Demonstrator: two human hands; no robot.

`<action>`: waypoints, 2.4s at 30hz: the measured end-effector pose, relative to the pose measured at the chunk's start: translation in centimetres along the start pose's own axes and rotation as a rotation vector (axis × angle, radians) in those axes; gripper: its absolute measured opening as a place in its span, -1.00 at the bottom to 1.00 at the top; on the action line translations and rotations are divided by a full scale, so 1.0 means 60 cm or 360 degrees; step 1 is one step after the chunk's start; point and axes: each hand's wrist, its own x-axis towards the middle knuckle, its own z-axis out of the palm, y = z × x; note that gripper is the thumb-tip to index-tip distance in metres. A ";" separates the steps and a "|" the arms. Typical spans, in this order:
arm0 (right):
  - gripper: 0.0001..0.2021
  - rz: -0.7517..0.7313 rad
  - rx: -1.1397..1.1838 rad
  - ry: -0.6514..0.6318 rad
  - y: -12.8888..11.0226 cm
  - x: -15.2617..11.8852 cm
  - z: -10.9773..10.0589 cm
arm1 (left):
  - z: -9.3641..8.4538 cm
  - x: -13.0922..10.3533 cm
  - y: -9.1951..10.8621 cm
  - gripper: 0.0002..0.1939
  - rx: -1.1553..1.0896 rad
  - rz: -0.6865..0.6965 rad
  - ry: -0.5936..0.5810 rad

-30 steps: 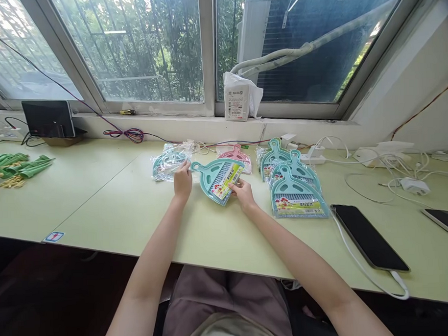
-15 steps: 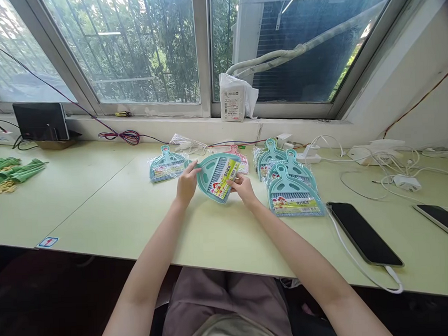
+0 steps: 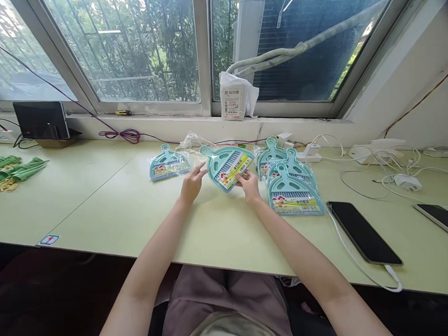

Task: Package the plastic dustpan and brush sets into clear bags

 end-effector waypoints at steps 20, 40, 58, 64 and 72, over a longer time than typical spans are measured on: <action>-0.56 0.0087 0.0097 -0.0167 0.013 0.002 0.000 | 0.006 -0.005 0.032 -0.67 -0.0463 0.0237 -0.0005; -0.54 0.0130 0.0256 -0.0180 0.006 -0.023 0.020 | -0.021 0.031 0.092 -0.57 -0.2420 -0.1492 -0.0016; -0.67 0.0158 -0.0045 -0.0120 0.002 0.014 -0.015 | -0.004 0.011 0.072 -0.43 -0.2191 -0.1105 -0.0779; -0.59 0.0157 -0.0028 -0.0356 -0.005 0.021 -0.027 | -0.012 0.005 0.076 -0.46 -0.2151 -0.0995 -0.0877; -0.59 0.0102 0.0022 -0.0183 0.005 0.015 -0.018 | -0.006 0.009 0.091 -0.42 -0.2197 -0.1061 -0.0584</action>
